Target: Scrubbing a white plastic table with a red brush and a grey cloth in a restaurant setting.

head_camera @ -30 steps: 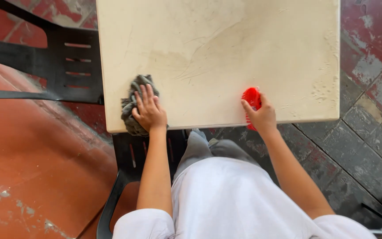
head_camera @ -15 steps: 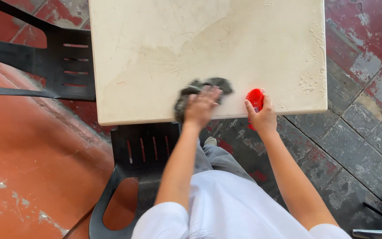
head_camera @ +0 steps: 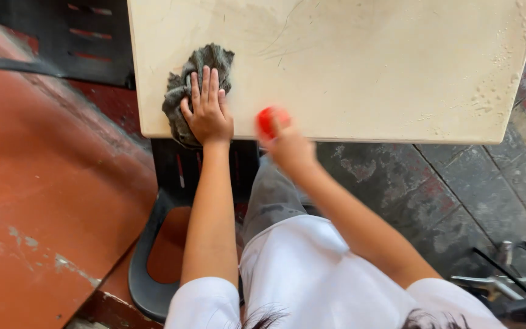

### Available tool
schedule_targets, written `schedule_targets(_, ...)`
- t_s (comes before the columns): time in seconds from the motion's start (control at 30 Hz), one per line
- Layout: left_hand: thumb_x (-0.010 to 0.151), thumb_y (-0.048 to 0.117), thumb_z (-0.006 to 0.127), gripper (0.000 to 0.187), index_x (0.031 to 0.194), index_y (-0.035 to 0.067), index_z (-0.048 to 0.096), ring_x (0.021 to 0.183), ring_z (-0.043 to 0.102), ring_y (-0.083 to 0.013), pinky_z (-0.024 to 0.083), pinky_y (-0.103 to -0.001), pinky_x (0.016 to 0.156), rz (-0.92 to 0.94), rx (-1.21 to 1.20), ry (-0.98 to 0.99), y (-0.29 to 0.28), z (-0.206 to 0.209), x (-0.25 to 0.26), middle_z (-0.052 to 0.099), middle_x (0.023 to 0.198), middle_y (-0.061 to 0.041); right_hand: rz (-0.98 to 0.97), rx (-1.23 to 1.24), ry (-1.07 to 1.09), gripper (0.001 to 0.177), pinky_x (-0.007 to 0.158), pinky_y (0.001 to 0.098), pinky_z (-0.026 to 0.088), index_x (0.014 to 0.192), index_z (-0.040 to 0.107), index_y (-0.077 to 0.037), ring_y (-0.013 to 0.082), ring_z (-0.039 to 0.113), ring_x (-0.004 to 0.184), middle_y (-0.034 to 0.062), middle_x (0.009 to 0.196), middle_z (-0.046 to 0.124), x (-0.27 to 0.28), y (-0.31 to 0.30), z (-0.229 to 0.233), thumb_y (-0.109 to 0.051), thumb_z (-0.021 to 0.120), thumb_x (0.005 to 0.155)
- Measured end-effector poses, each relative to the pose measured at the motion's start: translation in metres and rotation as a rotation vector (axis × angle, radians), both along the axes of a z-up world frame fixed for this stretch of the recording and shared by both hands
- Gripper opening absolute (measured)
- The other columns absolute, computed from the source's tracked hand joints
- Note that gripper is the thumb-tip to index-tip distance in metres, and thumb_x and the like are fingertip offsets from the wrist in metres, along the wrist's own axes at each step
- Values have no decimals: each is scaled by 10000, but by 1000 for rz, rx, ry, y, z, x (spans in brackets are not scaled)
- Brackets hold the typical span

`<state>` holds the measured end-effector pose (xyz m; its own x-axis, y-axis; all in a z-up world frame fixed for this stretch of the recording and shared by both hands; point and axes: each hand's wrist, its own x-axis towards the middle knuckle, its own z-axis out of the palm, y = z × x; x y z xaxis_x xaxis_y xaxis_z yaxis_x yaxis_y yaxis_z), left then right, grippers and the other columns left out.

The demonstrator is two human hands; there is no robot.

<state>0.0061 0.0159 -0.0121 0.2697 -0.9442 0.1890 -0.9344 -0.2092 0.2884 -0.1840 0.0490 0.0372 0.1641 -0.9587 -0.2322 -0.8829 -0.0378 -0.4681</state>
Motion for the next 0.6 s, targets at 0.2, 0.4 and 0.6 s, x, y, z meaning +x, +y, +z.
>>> schedule_targets(0.2, 1126, 303, 473, 434, 1551, 231, 518, 1537, 359, -171, 286, -470, 1160, -21, 7, 19, 2, 1, 2, 421, 1638, 70, -251, 257, 10, 714, 748, 521, 589, 1508, 442, -212, 403, 739, 928, 213, 1121, 702, -47, -69, 29, -540, 670, 916)
schedule_targets(0.4, 1134, 294, 466, 423, 1551, 241, 518, 1538, 363, -167, 281, -451, 1177, -10, 12, 42, 1, 6, 0, 433, 1631, 78, -150, 63, 30, 736, 790, 544, 575, 1545, 413, -143, 465, 706, 936, 242, 1147, 687, -3, -18, -10, -506, 709, 978)
schedule_targets(0.6, 1128, 299, 470, 421, 1541, 241, 530, 1534, 360, -159, 281, -454, 1182, -16, -15, 30, 2, 0, 1, 442, 1620, 78, -96, 94, 130, 740, 717, 529, 569, 1533, 403, -177, 422, 701, 894, 244, 1104, 654, -50, -70, 6, -511, 723, 956)
